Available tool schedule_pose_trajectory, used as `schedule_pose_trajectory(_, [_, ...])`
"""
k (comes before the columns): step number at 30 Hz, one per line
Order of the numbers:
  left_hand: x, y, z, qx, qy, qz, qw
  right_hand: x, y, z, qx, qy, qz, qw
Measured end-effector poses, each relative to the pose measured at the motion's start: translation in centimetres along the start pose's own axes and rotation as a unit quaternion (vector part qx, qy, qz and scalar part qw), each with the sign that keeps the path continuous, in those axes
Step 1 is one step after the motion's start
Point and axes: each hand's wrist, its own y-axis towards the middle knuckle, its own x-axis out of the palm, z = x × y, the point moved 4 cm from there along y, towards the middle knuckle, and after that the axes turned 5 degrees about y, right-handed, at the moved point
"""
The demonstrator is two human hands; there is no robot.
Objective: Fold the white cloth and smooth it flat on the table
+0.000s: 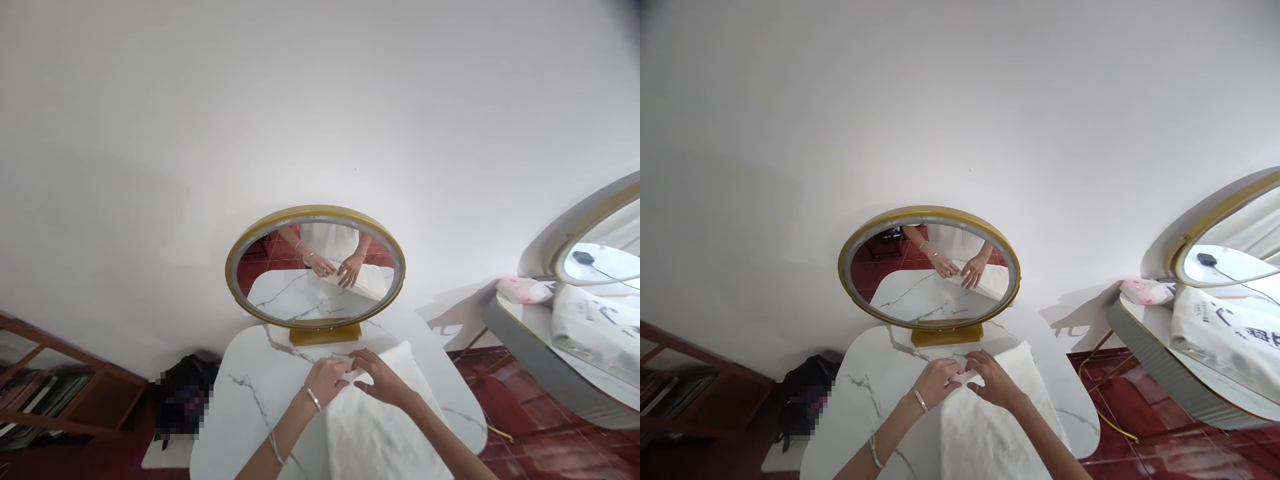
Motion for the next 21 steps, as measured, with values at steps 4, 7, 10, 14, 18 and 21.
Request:
schedule_pose_trajectory(4, [-3.8, -1.8, 1.2, 0.077, 0.054, 0.059, 0.994, -2.4, 0.1, -1.8, 0.027, 0.072, -0.055, 0.996])
schedule_pose_trajectory(7, [-7.2, -3.3, 1.8, 0.102, 0.029, 0.099, 0.989, -4.7, -0.1, -2.1, 0.055, 0.074, -0.079, 0.993])
schedule_pose_trajectory(10, [-10.7, -4.9, 2.0, 0.105, -0.011, 0.121, 0.987, -7.0, -0.9, -0.9, 0.104, 0.100, -0.117, 0.983])
schedule_pose_trajectory(14, [-15.1, -7.2, 1.9, 0.074, -0.034, 0.148, 0.986, -9.4, -3.3, 1.2, 0.113, 0.160, -0.139, 0.971])
schedule_pose_trajectory(18, [-18.0, -8.8, 2.0, 0.032, -0.018, 0.159, 0.987, -10.4, -5.8, 2.5, 0.146, 0.231, -0.090, 0.958])
schedule_pose_trajectory(21, [-19.2, -9.2, 1.5, -0.005, -0.044, 0.151, 0.987, -11.2, -6.6, 2.4, 0.172, 0.267, -0.057, 0.947])
